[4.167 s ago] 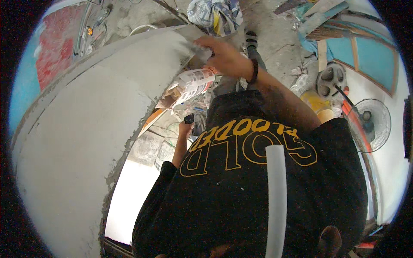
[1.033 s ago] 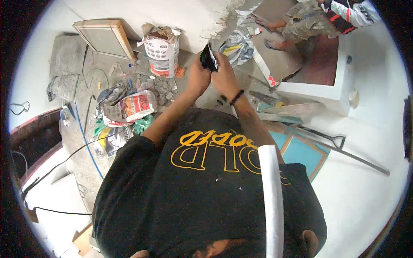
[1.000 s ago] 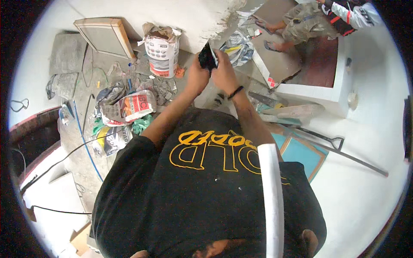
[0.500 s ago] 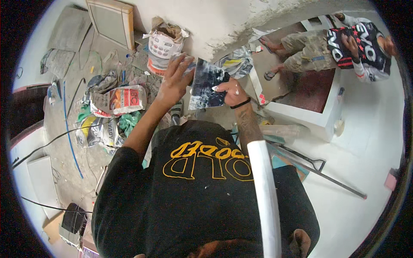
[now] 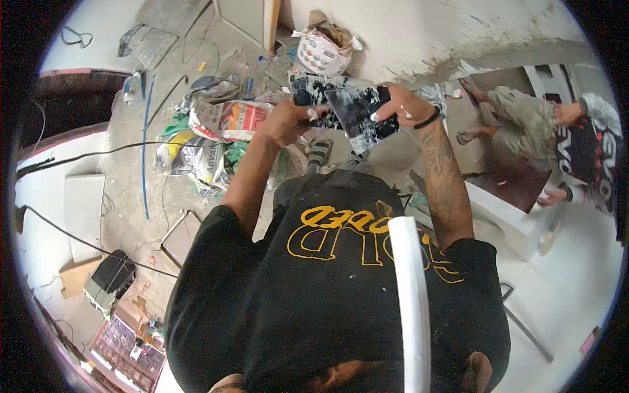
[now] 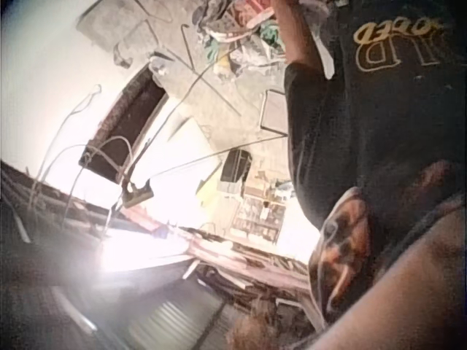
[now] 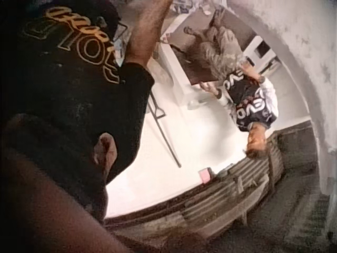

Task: Applying and smoothing plaster onto a wall using a spatula and scraper.

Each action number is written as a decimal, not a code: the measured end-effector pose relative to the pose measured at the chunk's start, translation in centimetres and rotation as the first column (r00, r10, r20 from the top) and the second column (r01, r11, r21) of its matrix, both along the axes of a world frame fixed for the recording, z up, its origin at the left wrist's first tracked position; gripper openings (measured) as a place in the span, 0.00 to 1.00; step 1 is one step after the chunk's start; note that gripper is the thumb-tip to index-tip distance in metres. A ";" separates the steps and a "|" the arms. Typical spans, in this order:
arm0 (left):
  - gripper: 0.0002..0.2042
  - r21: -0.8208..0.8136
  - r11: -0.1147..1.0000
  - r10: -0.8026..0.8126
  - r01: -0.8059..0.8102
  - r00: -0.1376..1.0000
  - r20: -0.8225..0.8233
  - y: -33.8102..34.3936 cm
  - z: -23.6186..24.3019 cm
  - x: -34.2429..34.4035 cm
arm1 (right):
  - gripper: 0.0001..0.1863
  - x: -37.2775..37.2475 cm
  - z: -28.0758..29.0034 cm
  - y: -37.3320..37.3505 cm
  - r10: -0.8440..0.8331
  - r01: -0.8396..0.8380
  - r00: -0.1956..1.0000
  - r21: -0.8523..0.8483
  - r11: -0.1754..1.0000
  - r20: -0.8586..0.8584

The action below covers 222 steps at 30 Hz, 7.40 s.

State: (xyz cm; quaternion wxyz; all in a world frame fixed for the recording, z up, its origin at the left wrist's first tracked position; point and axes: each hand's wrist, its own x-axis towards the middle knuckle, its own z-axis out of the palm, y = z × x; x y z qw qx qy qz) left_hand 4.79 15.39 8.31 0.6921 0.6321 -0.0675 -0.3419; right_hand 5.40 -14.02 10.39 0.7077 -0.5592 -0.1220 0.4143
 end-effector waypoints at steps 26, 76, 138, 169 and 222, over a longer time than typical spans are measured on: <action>0.15 -0.030 0.817 0.572 -0.576 0.802 0.175 2.7 -1.2 -1.5 | 0.25 -2.7 1.3 18.1 -0.040 0.503 0.571 -0.311 0.806 0.820; 0.15 -0.106 0.499 0.759 -0.860 0.494 -0.425 8.0 -0.9 -2.1 | 0.27 -2.6 0.7 19.1 0.065 0.539 0.452 -0.330 0.775 0.890; 0.34 -0.215 0.963 -0.212 0.162 0.948 -0.235 -2.1 4.6 7.5 | 0.31 13.4 0.7 -0.9 0.361 -0.150 0.743 -0.387 0.910 0.563; 0.17 -0.199 0.559 0.800 -0.805 0.587 -0.124 2.5 -2.5 -0.1 | 0.24 5.4 0.7 21.5 0.089 0.216 0.607 -0.272 0.938 0.789; 0.09 -0.070 0.335 0.940 -0.939 0.329 0.090 7.3 -1.0 1.7 | 0.22 9.2 2.3 10.2 -0.374 0.507 0.780 -0.157 0.848 0.501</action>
